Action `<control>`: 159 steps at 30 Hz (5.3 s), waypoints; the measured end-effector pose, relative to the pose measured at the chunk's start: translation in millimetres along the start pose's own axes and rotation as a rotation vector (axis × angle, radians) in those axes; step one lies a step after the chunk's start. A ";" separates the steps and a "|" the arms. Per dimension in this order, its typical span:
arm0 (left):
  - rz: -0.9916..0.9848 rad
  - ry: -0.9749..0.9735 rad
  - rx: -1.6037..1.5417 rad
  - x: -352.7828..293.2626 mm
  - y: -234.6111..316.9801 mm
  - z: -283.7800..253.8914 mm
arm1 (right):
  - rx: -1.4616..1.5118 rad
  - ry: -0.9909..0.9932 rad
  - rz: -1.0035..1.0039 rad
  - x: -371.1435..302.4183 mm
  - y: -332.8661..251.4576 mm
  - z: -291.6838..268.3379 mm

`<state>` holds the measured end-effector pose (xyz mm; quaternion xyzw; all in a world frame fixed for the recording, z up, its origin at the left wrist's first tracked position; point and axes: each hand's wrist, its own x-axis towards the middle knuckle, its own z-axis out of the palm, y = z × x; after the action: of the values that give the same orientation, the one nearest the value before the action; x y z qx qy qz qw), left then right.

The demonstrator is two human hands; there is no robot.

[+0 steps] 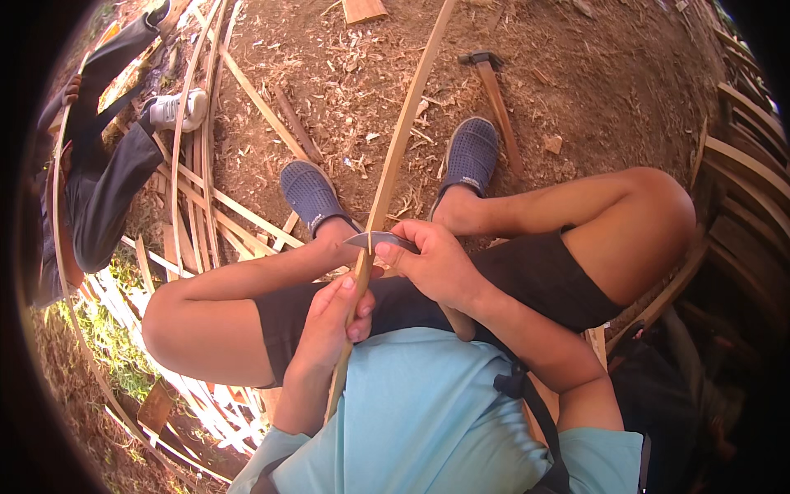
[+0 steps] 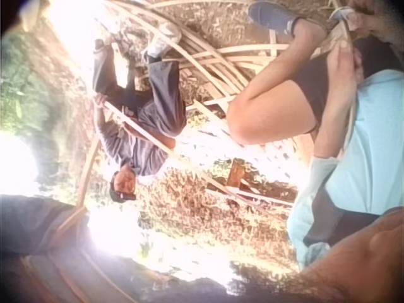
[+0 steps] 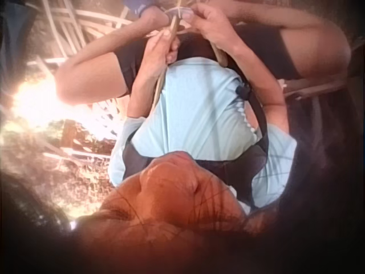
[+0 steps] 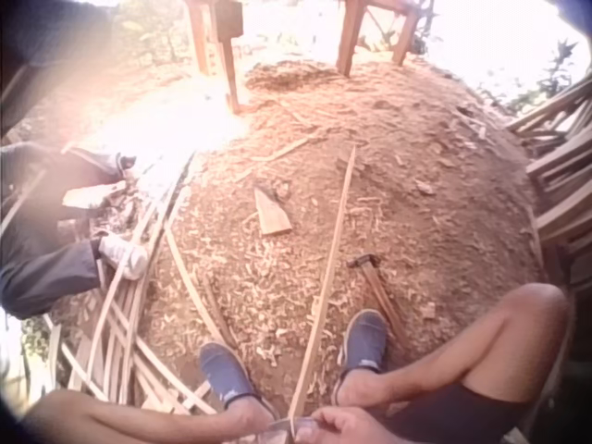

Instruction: The person sits cross-legged and uses a knife to shave thin strips from a long, thin piece of wood held between their legs. They repeatedly scrape the blade along the wood's length to create fine shavings.

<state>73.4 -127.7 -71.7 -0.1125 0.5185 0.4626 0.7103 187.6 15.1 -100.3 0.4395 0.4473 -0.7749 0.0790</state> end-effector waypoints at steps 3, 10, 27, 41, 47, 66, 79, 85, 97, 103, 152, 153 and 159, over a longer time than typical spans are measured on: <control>0.006 0.002 0.000 -0.8 2.2 1.1 | 0.035 0.002 -0.020 0.6 2.1 1.0; -0.017 -0.003 0.018 -5.8 0.5 0.7 | 0.493 0.296 -0.129 16.4 3.6 -27.0; -0.053 -0.011 0.011 -7.4 -2.8 -4.3 | -0.094 -0.176 0.085 -6.2 -1.0 0.7; -0.009 -0.015 0.005 -10.6 -4.7 -4.9 | -0.044 0.017 -0.022 -1.3 6.8 6.7; -0.045 -0.008 0.062 -21.1 -9.9 -8.6 | 0.634 0.339 -0.383 21.7 5.3 -53.3; -0.021 -0.015 0.045 -14.3 -22.0 -13.6 | -0.504 0.140 -0.470 4.6 6.3 -20.8; 0.004 -0.042 0.089 -19.5 -5.8 -16.1 | -1.065 0.114 -0.483 -19.4 -27.2 2.6; -0.033 -0.041 0.041 -22.1 -2.6 -22.6 | -1.174 0.148 -0.660 -6.1 -54.1 1.1; -0.071 -0.042 -0.046 -13.5 -3.5 -14.2 | -1.193 0.310 -0.701 20.0 -17.4 -8.6; -0.064 -0.039 -0.038 -11.0 -0.3 -13.3 | -1.227 0.376 -0.700 25.7 -11.2 -8.2; -0.024 -0.057 -0.030 -16.9 -18.7 -22.6 | -0.302 0.044 -0.301 42.9 -5.7 -44.3; -0.029 -0.057 -0.034 -16.8 -18.6 -22.6 | 0.026 -0.047 -0.171 44.0 -6.8 -46.6; -0.047 -0.040 -0.052 -15.0 -17.7 -23.2 | -0.682 0.309 -0.442 32.4 -17.3 -23.8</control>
<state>72.0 -160.3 -74.9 -0.1338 0.4892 0.4614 0.7279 173.8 52.2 -119.0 0.3928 0.7675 -0.5063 -0.0161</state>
